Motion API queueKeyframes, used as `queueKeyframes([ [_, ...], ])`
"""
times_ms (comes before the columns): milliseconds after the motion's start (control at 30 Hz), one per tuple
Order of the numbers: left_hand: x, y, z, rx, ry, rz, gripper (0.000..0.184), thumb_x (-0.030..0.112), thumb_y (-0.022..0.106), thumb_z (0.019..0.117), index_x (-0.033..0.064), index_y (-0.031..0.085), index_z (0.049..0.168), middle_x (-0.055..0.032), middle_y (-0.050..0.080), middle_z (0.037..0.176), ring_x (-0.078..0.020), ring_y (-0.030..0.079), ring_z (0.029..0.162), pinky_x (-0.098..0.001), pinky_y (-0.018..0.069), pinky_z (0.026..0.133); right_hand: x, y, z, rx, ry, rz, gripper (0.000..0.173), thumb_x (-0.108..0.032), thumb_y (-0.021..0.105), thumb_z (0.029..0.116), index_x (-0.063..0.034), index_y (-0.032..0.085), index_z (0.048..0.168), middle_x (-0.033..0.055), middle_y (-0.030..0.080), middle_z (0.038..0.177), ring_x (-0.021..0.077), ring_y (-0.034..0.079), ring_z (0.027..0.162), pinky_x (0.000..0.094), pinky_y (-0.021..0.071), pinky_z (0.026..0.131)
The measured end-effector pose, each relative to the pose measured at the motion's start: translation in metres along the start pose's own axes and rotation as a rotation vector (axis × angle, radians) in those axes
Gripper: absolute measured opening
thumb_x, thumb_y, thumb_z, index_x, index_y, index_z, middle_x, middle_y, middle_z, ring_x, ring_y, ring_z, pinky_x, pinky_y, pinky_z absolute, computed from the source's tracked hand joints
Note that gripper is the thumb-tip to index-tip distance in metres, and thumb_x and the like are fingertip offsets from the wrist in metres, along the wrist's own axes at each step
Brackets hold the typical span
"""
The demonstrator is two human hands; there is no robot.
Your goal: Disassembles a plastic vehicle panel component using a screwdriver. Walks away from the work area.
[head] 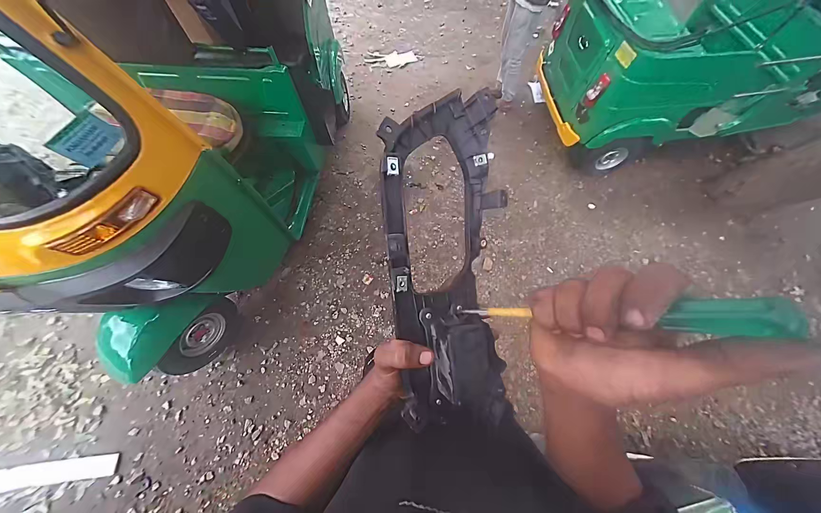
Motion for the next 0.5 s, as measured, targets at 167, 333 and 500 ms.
queueKeyframes([
  [167,-0.005,-0.056,0.092,0.015,-0.023,0.004,0.030,0.017,0.068,0.0936,0.0130,0.073,0.123,-0.0024,0.076,0.117,-0.0118,0.071,0.110,-0.0335,0.0564,0.100,0.032,-0.050,0.081,0.030,-0.088,-0.032,0.083,-0.087,0.027,0.0898,-0.0100,0.055,0.072,0.0016,0.043,0.052,0.0146,0.042,0.041,0.0310,0.0389,0.039],
  [333,0.003,-0.128,0.205,-0.035,-0.045,-0.003,0.032,0.014,0.067,0.0926,0.0130,0.072,0.124,-0.0027,0.075,0.118,-0.0119,0.070,0.111,-0.0337,0.0561,0.100,0.079,-0.104,0.182,-0.003,-0.153,-0.055,0.084,-0.087,0.031,0.0891,-0.0081,0.058,0.078,0.0026,0.046,0.054,0.0152,0.044,0.041,0.0315,0.0401,0.040],
  [500,0.022,-0.192,0.330,-0.049,-0.103,-0.021,0.033,0.011,0.068,0.0909,0.0131,0.072,0.123,-0.0034,0.076,0.117,-0.0129,0.072,0.108,-0.0354,0.0573,0.099,0.126,-0.137,0.293,0.020,-0.239,-0.098,0.085,-0.087,0.028,0.0891,-0.0088,0.056,0.077,0.0031,0.046,0.054,0.0156,0.044,0.041,0.0318,0.0398,0.039],
])
Point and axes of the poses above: each hand's wrist, its own z-axis towards the middle knuckle, its own y-axis out of the palm, x = y × z, the point moved 5 cm from there along z, towards the middle knuckle
